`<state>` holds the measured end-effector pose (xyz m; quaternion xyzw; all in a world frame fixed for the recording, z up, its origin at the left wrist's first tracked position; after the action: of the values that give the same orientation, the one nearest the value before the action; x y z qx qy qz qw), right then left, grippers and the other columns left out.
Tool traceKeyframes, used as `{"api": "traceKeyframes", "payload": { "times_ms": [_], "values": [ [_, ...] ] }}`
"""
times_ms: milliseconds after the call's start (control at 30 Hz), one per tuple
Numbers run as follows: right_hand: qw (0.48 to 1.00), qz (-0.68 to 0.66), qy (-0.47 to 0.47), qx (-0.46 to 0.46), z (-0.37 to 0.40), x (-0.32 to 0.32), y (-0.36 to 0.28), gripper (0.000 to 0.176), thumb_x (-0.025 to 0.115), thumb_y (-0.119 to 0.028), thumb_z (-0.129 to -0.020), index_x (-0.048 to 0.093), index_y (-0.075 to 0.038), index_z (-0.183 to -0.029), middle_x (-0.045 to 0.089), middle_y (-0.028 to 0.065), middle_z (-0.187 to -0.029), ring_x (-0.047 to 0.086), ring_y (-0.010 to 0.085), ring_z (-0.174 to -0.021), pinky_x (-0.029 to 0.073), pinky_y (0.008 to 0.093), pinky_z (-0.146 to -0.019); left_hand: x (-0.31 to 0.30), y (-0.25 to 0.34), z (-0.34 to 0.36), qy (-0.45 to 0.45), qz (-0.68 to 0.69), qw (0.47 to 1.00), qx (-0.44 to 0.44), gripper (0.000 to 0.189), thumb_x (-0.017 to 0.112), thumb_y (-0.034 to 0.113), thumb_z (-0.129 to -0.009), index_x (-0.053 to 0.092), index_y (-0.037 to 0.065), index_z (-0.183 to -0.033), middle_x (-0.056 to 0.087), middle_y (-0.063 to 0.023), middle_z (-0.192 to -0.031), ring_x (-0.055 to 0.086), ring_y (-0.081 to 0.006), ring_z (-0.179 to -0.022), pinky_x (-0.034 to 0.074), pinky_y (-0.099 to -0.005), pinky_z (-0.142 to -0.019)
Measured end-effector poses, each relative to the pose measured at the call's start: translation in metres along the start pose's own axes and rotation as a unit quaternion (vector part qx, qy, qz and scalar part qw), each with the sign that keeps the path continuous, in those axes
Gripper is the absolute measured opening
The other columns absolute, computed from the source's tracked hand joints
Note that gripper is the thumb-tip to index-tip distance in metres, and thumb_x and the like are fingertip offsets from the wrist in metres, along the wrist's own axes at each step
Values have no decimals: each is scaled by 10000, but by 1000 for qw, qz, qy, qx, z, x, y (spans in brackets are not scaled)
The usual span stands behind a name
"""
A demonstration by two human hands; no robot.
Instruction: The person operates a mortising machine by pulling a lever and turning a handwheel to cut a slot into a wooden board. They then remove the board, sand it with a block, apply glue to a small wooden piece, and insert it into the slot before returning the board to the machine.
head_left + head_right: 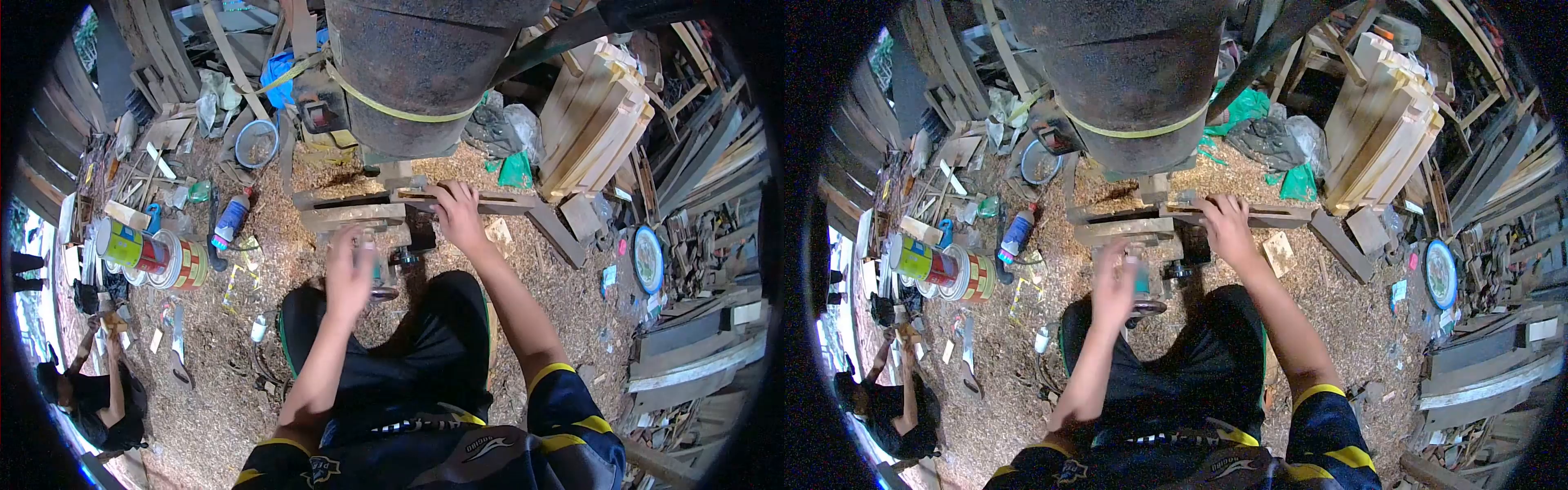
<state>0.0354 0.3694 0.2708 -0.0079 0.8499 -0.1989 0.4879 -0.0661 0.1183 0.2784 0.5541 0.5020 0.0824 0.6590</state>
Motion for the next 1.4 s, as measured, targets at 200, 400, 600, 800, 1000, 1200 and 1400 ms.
{"api": "traceKeyframes", "payload": {
  "times_ms": [200, 400, 600, 800, 1000, 1200, 1400],
  "values": [
    [999, -28, -2, -28, -4, 9, -5, 493, 760, -2, -884, 726, -161, -1350, 642, 115, -1175, 595, 351, -1182, 398, 527, -1067, -3, -158, 52, -62, 54, 983, -167, 243, 509, 114, -1126, 682, -30, -1218, 768, -164, -1106, 738, -310, -1073, 557, -419, -1019],
    [997, -65, 13, -37, 1, 7, -4, 502, 753, 20, -884, 744, -181, -1345, 658, 111, -1188, 605, 353, -1190, 399, 527, -1078, 101, -258, 84, -295, -108, 942, -119, 460, 635, 317, -1056, 639, 55, -1434, 715, -237, -1378, 676, -390, -1306, 530, -446, -1110],
    [996, -68, 45, 44, 33, -24, 31, 456, 774, -15, -891, 751, -191, -1311, 670, 114, -1231, 607, 372, -1227, 395, 523, -1076, 113, -231, 98, -424, -239, 866, -112, 686, 567, 520, -1079, 482, 134, -1639, 517, -221, -1649, 527, -404, -1490, 442, -486, -1232],
    [993, -61, 83, 50, 66, -63, 26, 434, 791, -41, -883, 756, -166, -1297, 673, 121, -1230, 612, 375, -1200, 407, 514, -1037, 99, -207, 105, -439, -201, 862, -154, 588, 523, 535, -1107, 507, 216, -1601, 677, -253, -1450, 646, -422, -1352, 501, -521, -1140],
    [987, -47, 134, 70, 110, -112, -17, 417, 804, -55, -886, 757, -131, -1293, 671, 137, -1227, 614, 373, -1200, 411, 493, -1060, 103, -225, 92, -419, -225, 876, -82, 563, 487, 551, -1124, 632, 125, -1463, 701, -235, -1407, 678, -429, -1287, 515, -539, -1102],
    [978, -60, 179, 91, 154, -146, -60, 396, 800, -41, -890, 752, -112, -1276, 673, 135, -1243, 623, 377, -1202, 443, 472, -1052, 56, -159, 93, -321, -314, 893, 33, 486, 649, 517, -1023, 790, 100, -1229, 802, -198, -1145, 772, -383, -1078, 605, -512, -931],
    [973, -49, 213, 75, 169, -167, -86, 429, 804, -30, -880, 751, -121, -1295, 670, 138, -1240, 625, 361, -1204, 437, 466, -1080, 43, -159, 107, -127, -236, 954, -132, 566, 680, 476, -1017, 771, -34, -790, 747, -242, -756, 770, -428, -843, 601, -545, -816]
  ]
}}
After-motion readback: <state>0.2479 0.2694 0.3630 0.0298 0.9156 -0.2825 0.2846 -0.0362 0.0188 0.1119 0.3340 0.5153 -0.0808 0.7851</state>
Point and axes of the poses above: each hand's wrist, its own z-axis away from the middle knuckle, its own x-axis out of the palm, y = z × x, the point moved 6 cm from there along -z, towards the middle knuckle
